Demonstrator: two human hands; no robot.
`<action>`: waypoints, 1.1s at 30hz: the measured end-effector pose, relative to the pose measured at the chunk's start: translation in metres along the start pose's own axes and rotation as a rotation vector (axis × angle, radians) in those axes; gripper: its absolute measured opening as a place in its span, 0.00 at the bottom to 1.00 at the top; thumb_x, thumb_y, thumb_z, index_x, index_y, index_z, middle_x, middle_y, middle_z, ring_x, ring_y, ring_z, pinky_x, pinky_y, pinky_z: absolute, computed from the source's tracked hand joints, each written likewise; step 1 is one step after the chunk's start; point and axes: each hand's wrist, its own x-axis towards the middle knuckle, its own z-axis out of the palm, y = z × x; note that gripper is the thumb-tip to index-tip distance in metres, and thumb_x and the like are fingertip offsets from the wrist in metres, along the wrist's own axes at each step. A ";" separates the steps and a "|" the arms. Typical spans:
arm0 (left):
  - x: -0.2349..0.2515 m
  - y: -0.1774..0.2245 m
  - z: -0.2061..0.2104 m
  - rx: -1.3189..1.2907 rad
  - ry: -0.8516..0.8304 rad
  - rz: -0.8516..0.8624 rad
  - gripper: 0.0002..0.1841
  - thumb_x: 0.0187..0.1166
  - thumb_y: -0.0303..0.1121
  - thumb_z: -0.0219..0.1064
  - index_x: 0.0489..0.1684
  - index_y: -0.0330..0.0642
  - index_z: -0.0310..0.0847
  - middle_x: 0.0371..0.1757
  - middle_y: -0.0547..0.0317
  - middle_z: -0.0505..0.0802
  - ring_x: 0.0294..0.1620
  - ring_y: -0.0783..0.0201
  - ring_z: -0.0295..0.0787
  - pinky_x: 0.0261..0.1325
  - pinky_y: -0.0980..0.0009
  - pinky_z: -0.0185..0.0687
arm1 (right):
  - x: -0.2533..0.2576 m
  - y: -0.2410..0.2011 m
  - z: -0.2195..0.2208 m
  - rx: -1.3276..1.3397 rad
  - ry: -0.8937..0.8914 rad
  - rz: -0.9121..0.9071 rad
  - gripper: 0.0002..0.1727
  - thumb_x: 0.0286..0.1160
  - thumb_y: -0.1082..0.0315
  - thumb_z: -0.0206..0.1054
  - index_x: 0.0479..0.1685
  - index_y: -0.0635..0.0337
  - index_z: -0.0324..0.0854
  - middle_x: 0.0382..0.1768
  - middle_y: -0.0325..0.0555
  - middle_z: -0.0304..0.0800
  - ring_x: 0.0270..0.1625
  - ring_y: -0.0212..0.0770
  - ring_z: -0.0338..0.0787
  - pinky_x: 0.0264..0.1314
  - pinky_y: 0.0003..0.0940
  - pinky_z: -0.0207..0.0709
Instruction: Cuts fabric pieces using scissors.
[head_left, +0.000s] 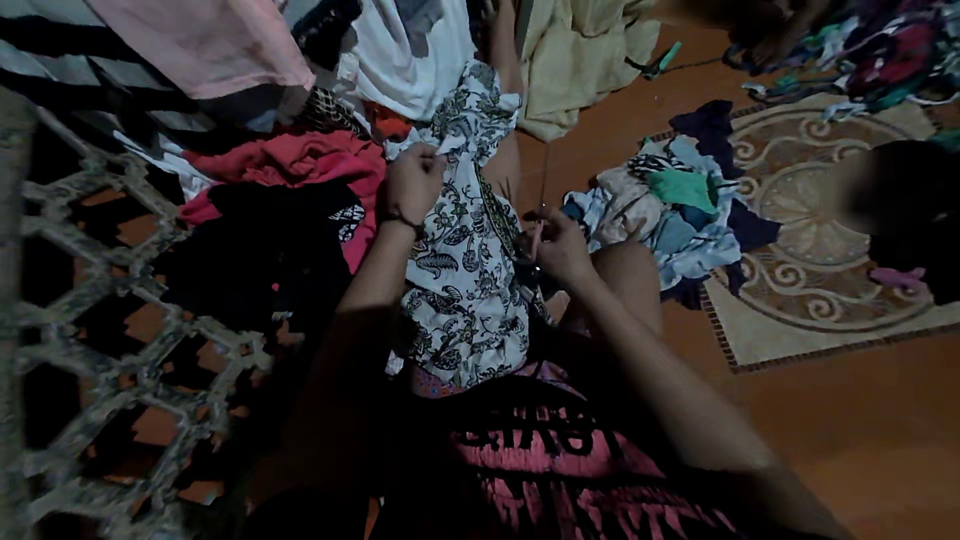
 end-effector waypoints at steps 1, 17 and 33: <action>-0.007 -0.005 -0.005 -0.118 0.057 -0.002 0.18 0.87 0.36 0.62 0.64 0.29 0.82 0.55 0.39 0.92 0.54 0.50 0.91 0.64 0.53 0.83 | -0.002 0.003 -0.004 0.020 -0.005 0.022 0.23 0.74 0.72 0.74 0.68 0.62 0.78 0.41 0.55 0.91 0.35 0.45 0.88 0.43 0.49 0.84; -0.121 -0.068 0.018 -0.333 0.557 -0.150 0.29 0.76 0.32 0.72 0.72 0.26 0.67 0.68 0.33 0.80 0.60 0.52 0.86 0.59 0.61 0.85 | -0.052 0.015 -0.015 0.065 0.012 -0.203 0.32 0.71 0.60 0.73 0.75 0.63 0.74 0.44 0.46 0.91 0.36 0.32 0.87 0.39 0.33 0.85; -0.180 -0.038 0.035 -0.117 0.210 0.423 0.06 0.78 0.30 0.70 0.41 0.38 0.91 0.40 0.53 0.91 0.42 0.66 0.88 0.51 0.73 0.86 | -0.088 0.030 -0.038 0.422 -0.766 -0.041 0.28 0.71 0.36 0.71 0.57 0.48 0.87 0.26 0.22 0.88 0.27 0.23 0.87 0.35 0.24 0.85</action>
